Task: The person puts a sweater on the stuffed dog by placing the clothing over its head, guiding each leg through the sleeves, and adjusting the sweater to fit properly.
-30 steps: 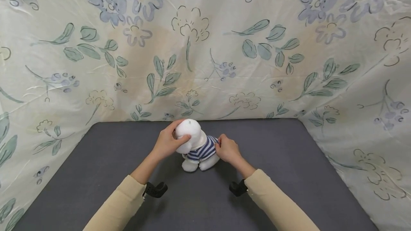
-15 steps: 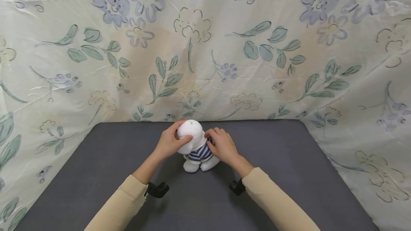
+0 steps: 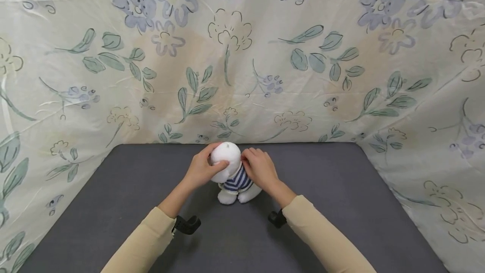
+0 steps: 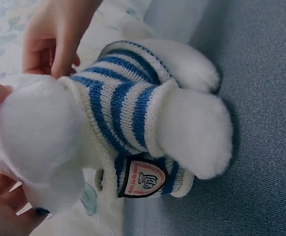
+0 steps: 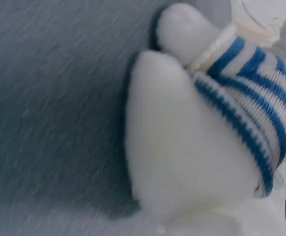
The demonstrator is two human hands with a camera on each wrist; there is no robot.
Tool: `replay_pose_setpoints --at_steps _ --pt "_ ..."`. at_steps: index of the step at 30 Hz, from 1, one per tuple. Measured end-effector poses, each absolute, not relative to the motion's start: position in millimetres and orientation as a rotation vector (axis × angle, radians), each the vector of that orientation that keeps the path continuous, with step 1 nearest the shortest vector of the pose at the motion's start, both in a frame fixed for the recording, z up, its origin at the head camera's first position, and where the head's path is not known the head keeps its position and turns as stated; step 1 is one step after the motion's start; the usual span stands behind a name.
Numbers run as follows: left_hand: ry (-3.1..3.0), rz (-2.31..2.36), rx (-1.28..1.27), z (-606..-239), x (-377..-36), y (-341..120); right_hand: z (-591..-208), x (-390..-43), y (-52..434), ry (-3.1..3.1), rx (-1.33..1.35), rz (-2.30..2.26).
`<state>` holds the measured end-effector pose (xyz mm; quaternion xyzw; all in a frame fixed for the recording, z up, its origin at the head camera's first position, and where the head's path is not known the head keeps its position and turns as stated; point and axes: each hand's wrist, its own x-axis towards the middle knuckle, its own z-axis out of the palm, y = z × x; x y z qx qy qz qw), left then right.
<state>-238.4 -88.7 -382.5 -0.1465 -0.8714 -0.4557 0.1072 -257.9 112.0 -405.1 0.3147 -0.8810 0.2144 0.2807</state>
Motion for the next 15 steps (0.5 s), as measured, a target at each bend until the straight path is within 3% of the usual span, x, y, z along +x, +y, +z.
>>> replay_pose_setpoints --at_steps 15 --pt "-2.585 -1.358 -0.473 -379.7 -239.1 -93.8 -400.8 -246.7 101.8 -2.577 0.634 0.862"
